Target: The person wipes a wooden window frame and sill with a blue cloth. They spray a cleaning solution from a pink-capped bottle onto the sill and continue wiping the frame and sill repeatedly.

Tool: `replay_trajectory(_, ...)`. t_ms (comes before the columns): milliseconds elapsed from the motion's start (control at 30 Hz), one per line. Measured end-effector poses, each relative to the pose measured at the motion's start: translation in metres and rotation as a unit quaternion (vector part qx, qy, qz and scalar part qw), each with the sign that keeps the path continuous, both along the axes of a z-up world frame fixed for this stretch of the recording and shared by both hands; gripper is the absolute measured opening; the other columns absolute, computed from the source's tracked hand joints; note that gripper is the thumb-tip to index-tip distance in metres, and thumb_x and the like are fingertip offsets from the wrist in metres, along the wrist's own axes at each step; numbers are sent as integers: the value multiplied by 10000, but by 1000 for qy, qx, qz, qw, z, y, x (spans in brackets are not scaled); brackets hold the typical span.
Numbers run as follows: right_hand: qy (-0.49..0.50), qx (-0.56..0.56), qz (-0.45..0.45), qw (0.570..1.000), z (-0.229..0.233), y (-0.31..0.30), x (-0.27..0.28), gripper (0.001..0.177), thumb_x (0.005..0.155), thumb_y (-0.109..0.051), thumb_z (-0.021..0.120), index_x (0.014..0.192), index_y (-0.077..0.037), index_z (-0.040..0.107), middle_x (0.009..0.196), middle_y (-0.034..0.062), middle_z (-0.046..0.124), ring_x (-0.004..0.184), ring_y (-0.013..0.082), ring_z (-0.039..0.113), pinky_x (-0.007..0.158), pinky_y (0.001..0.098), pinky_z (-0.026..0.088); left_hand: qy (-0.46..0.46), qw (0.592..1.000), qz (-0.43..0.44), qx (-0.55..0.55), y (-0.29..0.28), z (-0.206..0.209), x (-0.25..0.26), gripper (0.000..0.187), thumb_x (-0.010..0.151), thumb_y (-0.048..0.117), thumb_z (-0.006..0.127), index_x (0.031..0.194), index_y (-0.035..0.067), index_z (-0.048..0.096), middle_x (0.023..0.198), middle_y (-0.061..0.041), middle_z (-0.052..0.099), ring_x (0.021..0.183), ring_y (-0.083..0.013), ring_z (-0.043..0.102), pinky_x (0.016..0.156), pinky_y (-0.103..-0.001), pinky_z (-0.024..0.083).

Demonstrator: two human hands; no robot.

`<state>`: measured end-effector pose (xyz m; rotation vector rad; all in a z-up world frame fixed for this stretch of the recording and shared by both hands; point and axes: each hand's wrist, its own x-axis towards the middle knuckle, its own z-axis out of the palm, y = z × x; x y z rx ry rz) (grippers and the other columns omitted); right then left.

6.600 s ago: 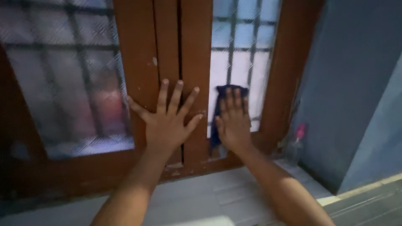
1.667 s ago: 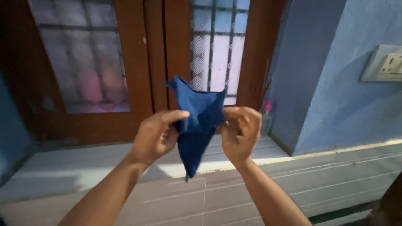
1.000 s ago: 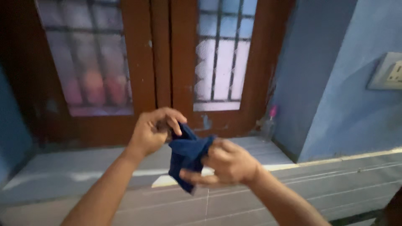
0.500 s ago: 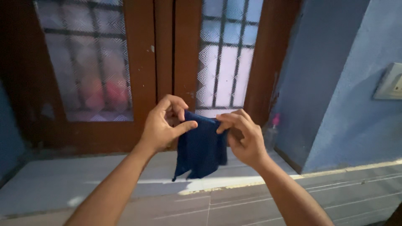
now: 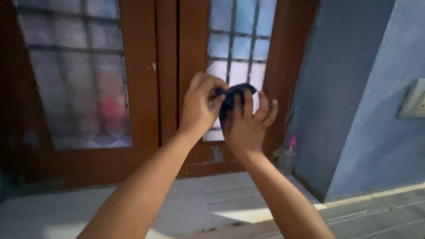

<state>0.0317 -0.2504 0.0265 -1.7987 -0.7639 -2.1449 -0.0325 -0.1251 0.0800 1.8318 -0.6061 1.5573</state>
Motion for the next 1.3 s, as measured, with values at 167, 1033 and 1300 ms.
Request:
replay_trajectory(167, 151, -44, 135, 978, 8, 33, 45, 594, 909, -141, 615, 1448, 70, 483, 1452, 270, 475, 1300, 478, 433, 1122, 560, 351, 33, 995, 86, 48, 18, 32, 35, 176, 937, -18, 638, 1080, 78, 673, 1225, -102, 605, 1111, -322, 677, 894, -414, 554)
replay_trajectory(1033, 73, -83, 132, 985, 55, 73, 99, 649, 1068, -189, 550, 1600, 85, 300, 1676, 268, 240, 1580, 396, 166, 1266, 603, 132, -182, 973, 132, 61, 62, 13, 70, 466, 1077, 428, 535, 1333, 40, 573, 1367, -210, 489, 1334, -372, 482, 1125, -497, 430)
replay_trajectory(1300, 114, 34, 284, 951, 36, 48, 104, 510, 1065, -102, 430, 1567, -15, 404, 1605, 161, 461, 1382, 292, 450, 1185, 404, 383, -136, 920, 363, 55, 114, -35, -3, 374, 1049, 318, 613, 1356, 123, 529, 1402, -133, 488, 1400, -361, 459, 1158, -525, 333)
